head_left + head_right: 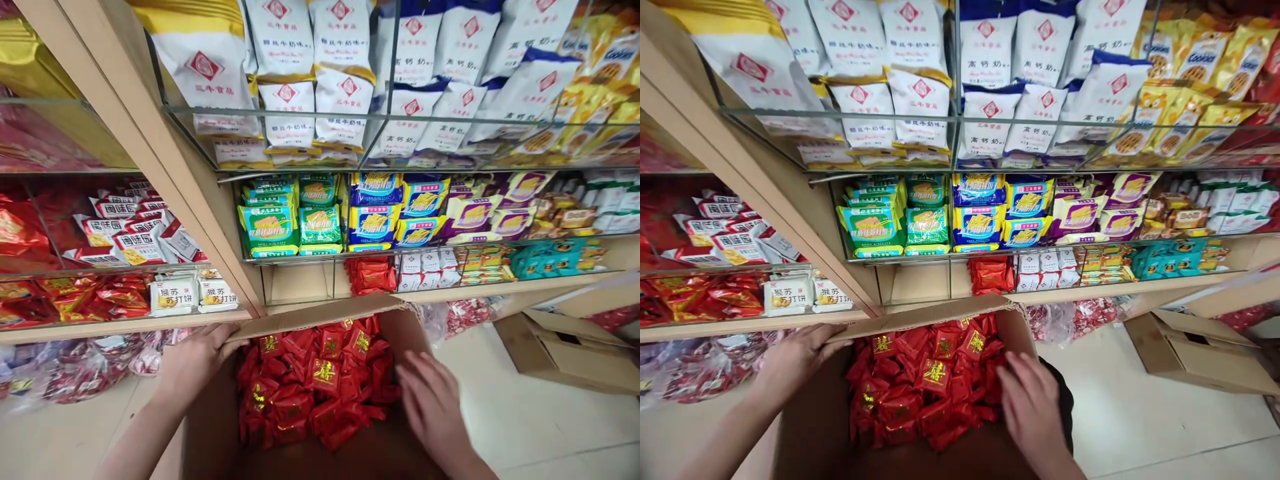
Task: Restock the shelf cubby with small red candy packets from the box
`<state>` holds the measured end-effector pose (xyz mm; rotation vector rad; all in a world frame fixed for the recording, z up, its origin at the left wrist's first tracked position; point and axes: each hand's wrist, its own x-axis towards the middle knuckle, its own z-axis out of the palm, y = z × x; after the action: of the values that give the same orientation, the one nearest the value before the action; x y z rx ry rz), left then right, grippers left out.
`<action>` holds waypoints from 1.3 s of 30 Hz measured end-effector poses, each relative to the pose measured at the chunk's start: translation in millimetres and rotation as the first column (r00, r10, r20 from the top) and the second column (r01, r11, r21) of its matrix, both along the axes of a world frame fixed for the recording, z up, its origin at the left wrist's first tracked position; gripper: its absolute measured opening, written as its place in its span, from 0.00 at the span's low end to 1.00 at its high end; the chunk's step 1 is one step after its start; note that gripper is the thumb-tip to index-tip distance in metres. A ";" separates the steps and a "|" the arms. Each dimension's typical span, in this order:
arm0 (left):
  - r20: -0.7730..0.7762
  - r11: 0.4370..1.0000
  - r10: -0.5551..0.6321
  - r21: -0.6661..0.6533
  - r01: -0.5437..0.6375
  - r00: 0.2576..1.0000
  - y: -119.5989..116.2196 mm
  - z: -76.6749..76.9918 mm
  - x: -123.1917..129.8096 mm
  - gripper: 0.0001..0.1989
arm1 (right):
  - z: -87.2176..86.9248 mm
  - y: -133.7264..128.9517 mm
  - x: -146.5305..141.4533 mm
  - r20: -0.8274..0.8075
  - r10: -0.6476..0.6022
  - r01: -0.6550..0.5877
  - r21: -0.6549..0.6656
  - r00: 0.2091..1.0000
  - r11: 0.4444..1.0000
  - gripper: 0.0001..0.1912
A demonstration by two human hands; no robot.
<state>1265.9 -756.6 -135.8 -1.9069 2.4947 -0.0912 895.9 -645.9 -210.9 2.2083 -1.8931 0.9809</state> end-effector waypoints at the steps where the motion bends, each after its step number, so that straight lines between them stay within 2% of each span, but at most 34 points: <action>1: 0.009 1.000 0.015 -0.001 -0.015 1.000 -1.9 -1.0 0.0 0.21 | 2.6 -12.1 15.5 -0.045 0.097 -0.096 0.027 0.994 0.995 0.17; 3: 0.016 1.000 0.019 -0.014 -0.019 1.000 -3.8 -2.2 -1.2 0.21 | 0.4 -42.1 47.4 -0.056 0.184 -0.176 0.132 0.981 0.976 0.17; 6: -0.022 0.999 -0.003 -0.041 0.002 1.000 -1.8 -5.3 -0.9 0.20 | -15.0 -84.3 83.5 -0.079 0.113 -0.079 0.344 0.990 0.936 0.24; 9: -0.076 0.998 -0.028 -0.058 0.023 0.997 0.4 -10.6 3.5 0.19 | -28.7 -101.7 95.7 -0.103 0.061 -0.016 0.392 0.993 0.920 0.29; 11: -0.102 0.998 -0.038 -0.063 0.032 0.994 -0.8 -12.8 7.6 0.19 | -31.6 -99.4 92.3 -0.101 0.071 -0.027 0.384 0.992 0.923 0.26; 13: -0.125 0.997 -0.049 -0.073 0.040 0.991 -2.7 -11.9 11.2 0.19 | -29.1 -91.4 84.0 -0.089 0.094 -0.055 0.370 0.992 0.928 0.17; 16: -0.181 0.969 -0.169 -0.210 0.130 0.969 2.8 -5.1 7.9 0.17 | -16.7 -75.8 71.7 0.010 0.124 -0.122 0.274 0.992 0.954 0.10; 19: -0.330 0.870 -0.392 -0.435 0.230 0.859 28.0 -0.8 -20.4 0.20 | 3.7 -58.7 70.3 0.275 0.141 -0.189 0.157 0.951 0.969 0.10; 20: -0.434 0.868 -0.427 -0.444 0.224 0.793 39.9 -1.9 -36.0 0.21 | 11.3 -53.0 73.1 0.398 0.127 -0.200 0.147 0.909 0.969 0.10; 21: -0.558 0.899 -0.401 -0.392 0.196 0.726 52.2 -4.5 -53.5 0.21 | 18.8 -47.6 77.3 0.526 0.100 -0.211 0.155 0.845 0.965 0.10; 23: -0.799 0.989 -0.144 -0.091 0.120 0.584 74.0 -13.0 -89.5 0.22 | 31.9 -38.8 88.4 0.751 0.014 -0.247 0.200 0.660 0.948 0.09; 25: -0.918 0.975 0.192 0.217 0.035 0.348 86.7 -22.8 -118.7 0.20 | 40.2 -33.0 100.0 0.880 -0.071 -0.284 0.226 0.469 0.932 0.09; 26: -0.916 0.948 0.314 0.319 -0.021 0.249 89.0 -26.8 -128.9 0.20 | 42.3 -31.1 104.8 0.912 -0.096 -0.298 0.228 0.399 0.927 0.10; 27: -0.906 0.923 0.384 0.380 -0.057 0.176 89.2 -29.7 -135.8 0.20 | 43.1 -29.7 108.8 0.927 -0.113 -0.301 0.229 0.358 0.926 0.10; 29: -0.899 0.903 0.427 0.418 -0.095 0.103 86.2 -31.4 -141.8 0.20 | 41.3 -28.0 113.9 0.920 -0.128 -0.265 0.237 0.370 0.935 0.12; 32: -0.905 0.903 0.424 0.420 -0.091 0.030 83.3 -27.9 -142.7 0.21 | 33.7 -26.7 118.5 0.856 -0.148 -0.139 0.247 0.495 0.959 0.15; 35: -0.902 0.897 0.430 0.432 -0.089 -0.045 87.5 -27.8 -145.0 0.22 | 28.0 -24.8 123.0 0.812 -0.157 -0.070 0.236 0.563 0.969 0.16; 37: -0.924 0.918 0.380 0.381 -0.110 -0.035 91.3 -30.9 -144.8 0.21 | 31.2 -22.4 124.0 0.810 -0.132 -0.096 0.226 0.572 0.969 0.16; 39: -0.952 0.944 0.305 0.301 -0.136 0.014 92.8 -32.0 -138.5 0.18 | 43.2 -20.2 120.5 0.826 -0.054 -0.203 0.201 0.561 0.958 0.12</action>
<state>1127.4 -663.8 -167.8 -2.7817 2.2814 2.1529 1016.4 -666.0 -167.7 2.1375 -2.3809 2.2248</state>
